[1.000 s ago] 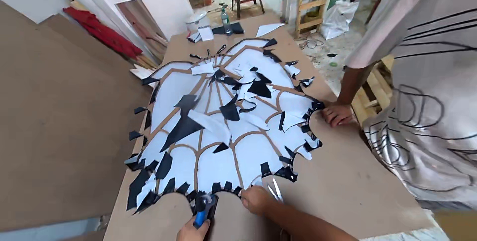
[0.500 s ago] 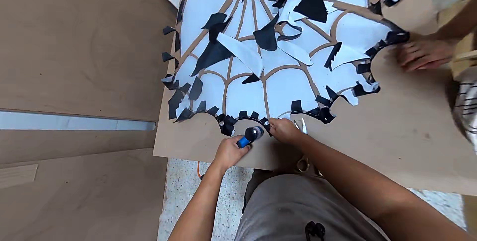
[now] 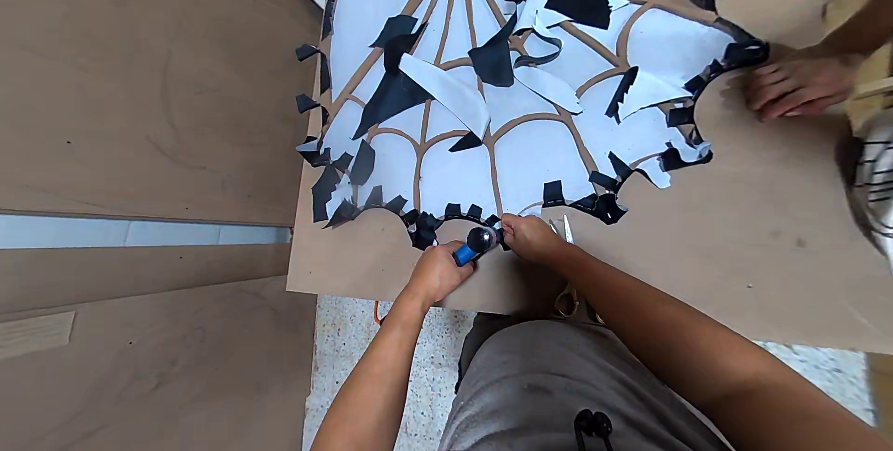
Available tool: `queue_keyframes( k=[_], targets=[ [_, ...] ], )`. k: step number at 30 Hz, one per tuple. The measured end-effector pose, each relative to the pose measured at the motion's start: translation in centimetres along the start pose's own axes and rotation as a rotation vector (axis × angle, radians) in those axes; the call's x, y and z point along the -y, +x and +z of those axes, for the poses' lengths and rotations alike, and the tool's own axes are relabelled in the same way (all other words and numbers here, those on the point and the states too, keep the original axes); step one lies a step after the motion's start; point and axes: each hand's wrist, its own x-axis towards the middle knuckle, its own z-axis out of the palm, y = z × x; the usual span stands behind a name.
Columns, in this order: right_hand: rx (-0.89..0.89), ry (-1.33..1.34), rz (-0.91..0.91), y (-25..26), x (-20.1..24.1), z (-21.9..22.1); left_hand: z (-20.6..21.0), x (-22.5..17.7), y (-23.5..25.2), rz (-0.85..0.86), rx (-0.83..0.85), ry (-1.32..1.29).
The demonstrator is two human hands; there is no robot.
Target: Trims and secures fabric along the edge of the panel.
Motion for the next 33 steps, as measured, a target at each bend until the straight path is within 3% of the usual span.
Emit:
queue_keyframes(
  k=[5,8,11,13,16,19,22,24,26,33],
  targets=[
    [0.009,-0.001,-0.021,0.1,-0.3,0.1,-0.6,0.6,0.0,0.015,0.036,-0.020],
    [0.021,0.020,0.022,-0.5,0.1,-0.6,-0.3,3.3,-1.9,-0.053,-0.151,-0.298],
    [-0.031,-0.067,0.072,-1.2,0.9,-0.6,-0.2,7.1,-4.3,-0.281,-0.443,-0.509],
    [-0.129,-0.173,-0.003,-0.8,1.9,-0.2,-0.6,9.5,-4.5,-0.433,-0.564,-0.463],
    [-0.175,-0.295,-0.254,3.0,4.0,0.9,-0.8,12.7,-2.3,-0.494,-0.567,-0.355],
    [-0.109,-0.403,-0.371,8.0,6.1,2.3,-0.2,13.6,-0.1,-0.436,-0.563,-0.156],
    [-0.038,-0.402,-0.386,11.4,8.3,3.0,0.8,11.6,0.9,-0.182,-0.547,0.003],
    [0.029,-0.388,-0.414,12.6,9.3,3.3,1.9,10.2,2.5,-0.026,-0.459,0.053],
    [0.068,-0.336,-0.428,13.3,9.8,3.4,2.6,9.6,4.1,0.025,-0.442,0.052],
    [0.166,-0.258,-0.504,14.4,10.1,1.6,2.0,11.9,6.5,0.211,-0.596,0.046]
  ],
)
